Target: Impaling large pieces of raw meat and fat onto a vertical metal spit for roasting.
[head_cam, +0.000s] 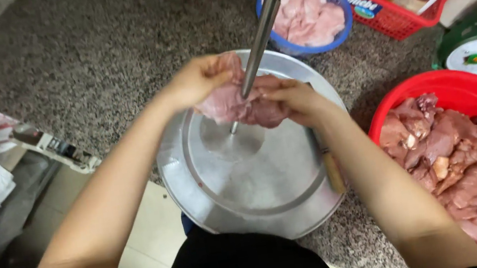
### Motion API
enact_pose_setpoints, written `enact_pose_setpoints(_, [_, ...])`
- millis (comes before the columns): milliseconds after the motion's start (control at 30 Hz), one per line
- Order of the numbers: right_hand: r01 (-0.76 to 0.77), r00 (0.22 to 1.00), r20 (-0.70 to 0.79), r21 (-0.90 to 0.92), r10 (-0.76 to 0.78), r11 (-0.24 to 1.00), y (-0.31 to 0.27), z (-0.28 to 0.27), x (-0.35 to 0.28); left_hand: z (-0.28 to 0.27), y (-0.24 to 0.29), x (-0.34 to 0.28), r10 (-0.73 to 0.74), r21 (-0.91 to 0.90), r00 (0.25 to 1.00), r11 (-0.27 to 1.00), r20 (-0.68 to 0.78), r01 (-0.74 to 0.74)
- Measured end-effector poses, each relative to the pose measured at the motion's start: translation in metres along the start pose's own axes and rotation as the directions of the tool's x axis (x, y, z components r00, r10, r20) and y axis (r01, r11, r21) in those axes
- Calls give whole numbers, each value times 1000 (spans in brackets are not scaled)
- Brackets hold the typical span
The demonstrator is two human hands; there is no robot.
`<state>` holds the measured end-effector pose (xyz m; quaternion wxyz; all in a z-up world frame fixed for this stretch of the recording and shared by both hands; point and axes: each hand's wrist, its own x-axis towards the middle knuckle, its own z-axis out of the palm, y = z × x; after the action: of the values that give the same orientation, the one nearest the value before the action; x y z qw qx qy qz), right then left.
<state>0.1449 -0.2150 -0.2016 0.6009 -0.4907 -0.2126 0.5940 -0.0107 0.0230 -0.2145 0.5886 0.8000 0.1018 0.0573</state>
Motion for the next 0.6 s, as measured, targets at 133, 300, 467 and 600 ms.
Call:
enact_pose_setpoints(133, [57,997,-57,-46,-59,997,77,-23,24,48,-47,-22,21,-86,996,996,-85,-29])
enact_pose_setpoints(300, [-22,958,-277,-317,-70,948,116,-32,34,93,-129,-20,-285,20,910,952,-301,305])
enact_pose_setpoints(467, [-218,962,-250,-466,109,858,118,-38,43,104,-187,-16,-341,-143,936,934,-83,327])
enact_pose_setpoints(600, [-115,966,-234,-763,-107,637,129,-36,63,96,-162,-20,-300,51,896,941,-326,333])
